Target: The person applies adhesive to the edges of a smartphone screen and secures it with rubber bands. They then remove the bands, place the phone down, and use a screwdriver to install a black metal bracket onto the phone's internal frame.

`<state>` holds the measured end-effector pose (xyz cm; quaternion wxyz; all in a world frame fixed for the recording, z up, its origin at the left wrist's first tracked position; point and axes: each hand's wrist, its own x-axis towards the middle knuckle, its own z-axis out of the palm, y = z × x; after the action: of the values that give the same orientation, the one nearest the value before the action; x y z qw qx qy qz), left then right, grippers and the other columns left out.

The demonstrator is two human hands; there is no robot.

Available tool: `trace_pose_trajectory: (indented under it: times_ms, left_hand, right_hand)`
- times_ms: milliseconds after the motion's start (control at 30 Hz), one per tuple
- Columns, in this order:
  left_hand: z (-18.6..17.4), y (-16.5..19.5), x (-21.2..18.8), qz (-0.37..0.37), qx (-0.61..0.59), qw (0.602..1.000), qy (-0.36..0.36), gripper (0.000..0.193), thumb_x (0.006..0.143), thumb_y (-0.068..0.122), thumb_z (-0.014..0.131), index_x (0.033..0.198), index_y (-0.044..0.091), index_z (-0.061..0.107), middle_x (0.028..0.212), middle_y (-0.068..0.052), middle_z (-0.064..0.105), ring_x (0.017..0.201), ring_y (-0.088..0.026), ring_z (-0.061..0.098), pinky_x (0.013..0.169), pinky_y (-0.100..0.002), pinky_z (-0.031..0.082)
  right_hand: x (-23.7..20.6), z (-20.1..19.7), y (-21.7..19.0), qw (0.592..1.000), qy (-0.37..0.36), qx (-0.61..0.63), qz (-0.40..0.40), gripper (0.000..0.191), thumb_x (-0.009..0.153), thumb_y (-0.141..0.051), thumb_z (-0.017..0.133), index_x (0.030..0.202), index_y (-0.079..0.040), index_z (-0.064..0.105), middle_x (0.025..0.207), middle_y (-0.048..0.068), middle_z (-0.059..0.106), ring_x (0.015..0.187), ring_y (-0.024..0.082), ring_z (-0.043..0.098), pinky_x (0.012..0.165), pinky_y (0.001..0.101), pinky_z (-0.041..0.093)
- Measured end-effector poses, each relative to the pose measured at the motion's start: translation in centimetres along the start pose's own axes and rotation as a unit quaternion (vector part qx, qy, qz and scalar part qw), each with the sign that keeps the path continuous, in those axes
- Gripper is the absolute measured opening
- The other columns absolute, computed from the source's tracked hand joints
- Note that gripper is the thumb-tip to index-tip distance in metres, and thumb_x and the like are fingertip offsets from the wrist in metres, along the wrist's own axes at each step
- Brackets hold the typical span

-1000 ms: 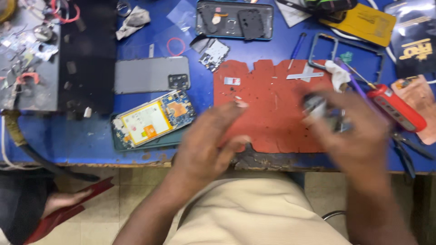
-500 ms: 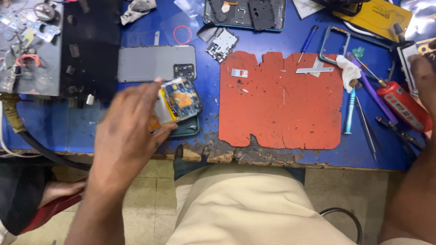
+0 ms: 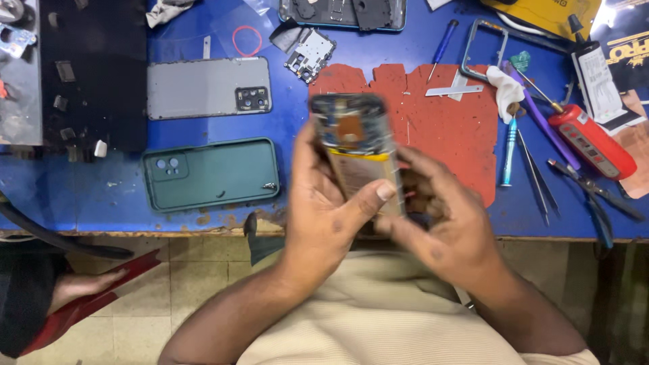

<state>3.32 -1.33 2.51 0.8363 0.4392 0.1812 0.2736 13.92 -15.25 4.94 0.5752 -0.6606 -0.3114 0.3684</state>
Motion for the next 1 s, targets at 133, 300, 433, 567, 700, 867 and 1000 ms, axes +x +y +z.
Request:
trace_pose_trajectory:
  times_ms: [133, 300, 433, 567, 700, 867, 1000]
  left_hand:
    - [-0.9, -1.9, -0.4, -0.049, -0.012, 0.999, -0.009, 0.053, 0.098, -0.008, 0.065, 0.142, -0.001, 0.036, 0.131, -0.015, 0.058, 0.126, -0.019, 0.060, 0.113, -0.035, 0.050]
    - [-2.0, -2.8, -0.8, -0.095, -0.009, 0.995, -0.021, 0.044, 0.095, -0.010, 0.065, 0.131, -0.001, 0.040, 0.121, -0.014, 0.066, 0.115, -0.018, 0.067, 0.102, -0.036, 0.058]
    - [-1.9, -3.1, -1.2, -0.078, -0.004, 0.997, -0.003, 0.051, 0.096, -0.011, 0.063, 0.140, 0.000, 0.041, 0.121, -0.014, 0.068, 0.111, -0.017, 0.068, 0.099, -0.035, 0.058]
    - [-1.5, -3.1, -1.4, -0.057, -0.012, 0.998, 0.010, 0.054, 0.097, -0.011, 0.062, 0.145, 0.001, 0.039, 0.125, -0.012, 0.067, 0.118, -0.017, 0.066, 0.106, -0.035, 0.055]
    - [-1.1, -3.4, -1.6, -0.052, -0.026, 0.998, 0.011, 0.056, 0.097, -0.011, 0.062, 0.146, 0.001, 0.037, 0.127, -0.013, 0.062, 0.120, -0.017, 0.063, 0.108, -0.035, 0.054]
    - [-2.2, -2.3, -2.2, -0.119, -0.043, 0.992, -0.021, 0.056, 0.097, -0.006, 0.059, 0.145, 0.003, 0.032, 0.129, -0.013, 0.060, 0.120, -0.020, 0.064, 0.098, -0.039, 0.060]
    - [-4.3, -0.4, -3.5, -0.079, 0.063, 0.995, 0.007, 0.053, 0.099, -0.005, 0.055, 0.149, 0.001, 0.038, 0.126, -0.016, 0.064, 0.109, -0.019, 0.068, 0.093, -0.033, 0.062]
  right_hand:
    - [1.0, -2.2, 1.8, 0.997, 0.004, 0.064, 0.044, 0.062, 0.095, 0.004, 0.064, 0.153, 0.008, 0.043, 0.130, 0.020, 0.067, 0.119, 0.021, 0.066, 0.095, 0.0324, 0.057]
    - [0.2, -3.6, 3.1, 0.994, -0.034, 0.084, 0.069, 0.060, 0.094, 0.006, 0.062, 0.151, 0.010, 0.043, 0.138, 0.018, 0.064, 0.122, 0.018, 0.063, 0.100, 0.0295, 0.053]
    - [-0.2, -2.3, 2.2, 0.997, 0.009, -0.071, -0.009, 0.065, 0.090, 0.002, 0.072, 0.150, 0.008, 0.049, 0.138, 0.017, 0.060, 0.125, 0.019, 0.062, 0.105, 0.0289, 0.051]
    - [-0.4, -0.7, 0.9, 0.915, 0.068, -0.377, -0.129, 0.094, 0.065, -0.019, 0.096, 0.145, 0.003, 0.053, 0.130, 0.020, 0.054, 0.117, 0.027, 0.060, 0.100, 0.0339, 0.050]
    - [-0.2, 0.3, 0.8, 0.913, 0.058, -0.386, -0.118, 0.090, 0.067, -0.016, 0.093, 0.147, -0.002, 0.052, 0.131, 0.022, 0.053, 0.116, 0.034, 0.060, 0.094, 0.0352, 0.055]
    - [0.8, -2.2, 0.2, 0.898, 0.010, -0.416, -0.141, 0.094, 0.062, -0.021, 0.092, 0.146, -0.007, 0.052, 0.133, 0.017, 0.062, 0.120, 0.036, 0.061, 0.100, 0.0448, 0.051]
    - [1.7, -4.1, -0.1, 0.900, -0.025, -0.420, -0.116, 0.093, 0.061, -0.024, 0.092, 0.143, -0.009, 0.052, 0.130, 0.018, 0.063, 0.118, 0.036, 0.061, 0.098, 0.0439, 0.051]
